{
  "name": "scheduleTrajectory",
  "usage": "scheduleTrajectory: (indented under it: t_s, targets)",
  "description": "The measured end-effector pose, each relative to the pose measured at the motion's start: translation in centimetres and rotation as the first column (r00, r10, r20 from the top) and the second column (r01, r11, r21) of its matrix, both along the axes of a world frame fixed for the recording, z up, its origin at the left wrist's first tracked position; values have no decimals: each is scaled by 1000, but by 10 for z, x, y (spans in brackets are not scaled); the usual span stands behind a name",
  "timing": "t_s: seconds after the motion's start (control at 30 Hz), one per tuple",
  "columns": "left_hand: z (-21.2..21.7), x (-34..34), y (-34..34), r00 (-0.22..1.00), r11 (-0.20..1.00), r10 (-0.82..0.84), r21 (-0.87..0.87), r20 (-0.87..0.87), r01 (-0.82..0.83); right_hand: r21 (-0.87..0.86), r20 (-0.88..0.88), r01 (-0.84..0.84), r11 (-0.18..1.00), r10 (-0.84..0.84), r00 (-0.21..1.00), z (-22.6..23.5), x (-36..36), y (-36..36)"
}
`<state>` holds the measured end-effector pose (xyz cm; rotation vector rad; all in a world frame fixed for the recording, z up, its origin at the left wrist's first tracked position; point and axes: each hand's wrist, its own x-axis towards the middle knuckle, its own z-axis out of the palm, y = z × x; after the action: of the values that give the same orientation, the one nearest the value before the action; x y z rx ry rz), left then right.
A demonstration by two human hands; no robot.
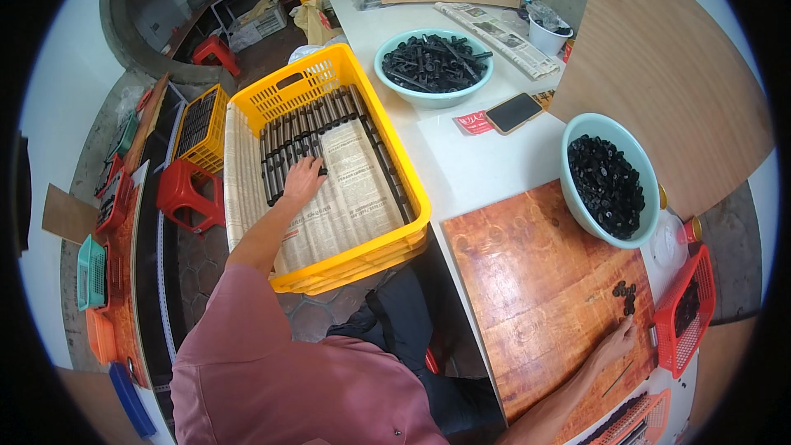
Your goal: The person assembles small black plastic components onto a cylindrical metal rod using a thin metal tool. They repeatedly pick up parts from a bowl, insert them into the rod, and place the completed assembly into a yellow crate. The process is repeated continuously throughout the clip.
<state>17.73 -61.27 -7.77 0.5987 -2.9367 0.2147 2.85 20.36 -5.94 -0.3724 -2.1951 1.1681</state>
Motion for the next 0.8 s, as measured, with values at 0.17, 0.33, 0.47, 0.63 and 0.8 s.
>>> scheduleTrajectory:
  t_s: [0.17, 0.33, 0.47, 0.63, 0.8]
  targets:
    - [13, -7, 15, 991, 997, -70, 8, -114, 72, -8, -31, -25, 1000, 25, 999, -3, -1, 2]
    - [72, -47, 72, 895, 961, -258, -2, -363, 276, 29, 43, -23, 999, 22, 999, -1, -2, 0]
    - [126, -94, 162, 520, 760, -520, -89, -677, 644, 58, 33, 4, 998, -6, 999, 5, 2, 2]
    - [195, -115, 294, -5, 297, -716, -310, -698, 903, 69, 102, 8, 998, -15, 995, 8, 3, 3]
    - [174, -126, 417, 75, 178, -600, -41, -796, 983, 138, 17, -6, 990, 4, 1000, 5, -1, -1]
